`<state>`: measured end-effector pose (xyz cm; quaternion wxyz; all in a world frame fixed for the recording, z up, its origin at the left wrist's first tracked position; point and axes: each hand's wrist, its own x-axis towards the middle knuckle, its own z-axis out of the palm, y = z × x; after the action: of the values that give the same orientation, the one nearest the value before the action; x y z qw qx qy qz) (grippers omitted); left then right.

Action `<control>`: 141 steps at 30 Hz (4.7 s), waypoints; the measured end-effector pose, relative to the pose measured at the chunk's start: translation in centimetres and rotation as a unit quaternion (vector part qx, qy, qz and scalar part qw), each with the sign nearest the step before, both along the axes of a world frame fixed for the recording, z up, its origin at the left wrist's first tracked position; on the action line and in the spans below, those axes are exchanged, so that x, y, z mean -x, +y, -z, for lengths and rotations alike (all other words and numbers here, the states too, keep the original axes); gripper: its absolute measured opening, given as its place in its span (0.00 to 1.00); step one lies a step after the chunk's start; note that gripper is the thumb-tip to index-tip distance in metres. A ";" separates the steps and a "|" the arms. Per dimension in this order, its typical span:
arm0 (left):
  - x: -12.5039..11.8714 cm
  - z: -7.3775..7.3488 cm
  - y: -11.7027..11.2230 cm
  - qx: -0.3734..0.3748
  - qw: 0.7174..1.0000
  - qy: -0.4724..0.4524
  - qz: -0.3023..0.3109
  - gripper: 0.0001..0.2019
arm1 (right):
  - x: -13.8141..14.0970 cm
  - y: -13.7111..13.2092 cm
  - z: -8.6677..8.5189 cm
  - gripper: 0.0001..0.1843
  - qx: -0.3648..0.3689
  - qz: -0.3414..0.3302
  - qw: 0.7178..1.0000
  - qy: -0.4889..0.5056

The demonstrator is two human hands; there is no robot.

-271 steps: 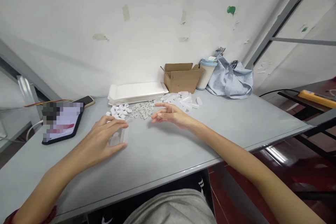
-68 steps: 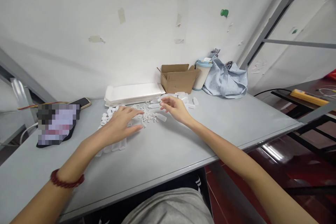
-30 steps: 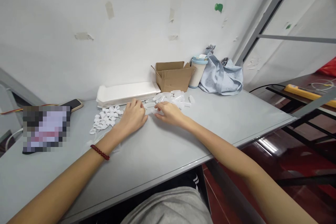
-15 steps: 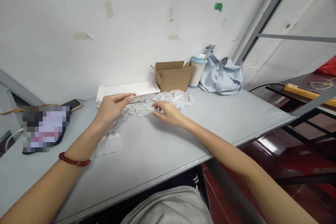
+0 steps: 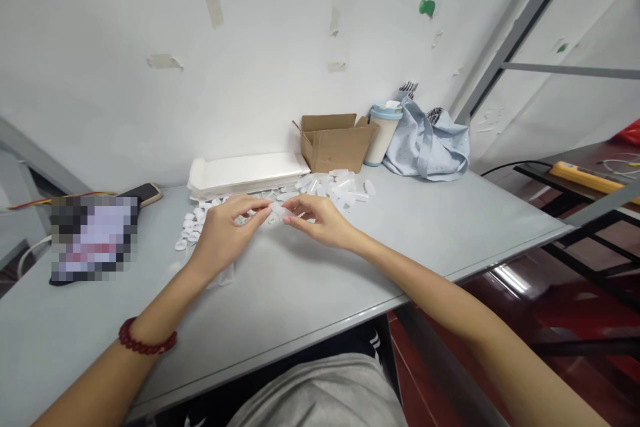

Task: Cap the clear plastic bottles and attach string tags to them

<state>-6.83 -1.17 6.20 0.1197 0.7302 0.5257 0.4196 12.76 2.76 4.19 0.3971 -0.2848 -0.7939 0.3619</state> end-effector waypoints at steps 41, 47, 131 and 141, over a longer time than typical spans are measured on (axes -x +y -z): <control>-0.8 0.7 -0.7 -0.256 0.934 0.238 0.071 0.15 | 0.8 -1.0 0.6 0.11 0.123 0.036 0.989 0.073; -0.9 1.2 -0.9 -0.255 0.919 0.297 0.053 0.16 | 1.1 -1.1 0.9 0.11 0.147 0.022 0.985 0.086; 2.5 -0.6 4.0 -0.067 0.981 0.118 -0.139 0.10 | -3.4 5.2 0.2 0.13 -0.181 0.172 0.934 -0.254; 2.6 0.2 2.9 -0.205 0.965 0.111 -0.124 0.08 | 0.1 6.2 2.8 0.21 -0.397 0.041 0.824 -0.402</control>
<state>-9.45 1.72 5.99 -0.1444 0.7098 0.5254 0.4465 12.66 8.93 1.40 0.1355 -0.2550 -0.9459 -0.1481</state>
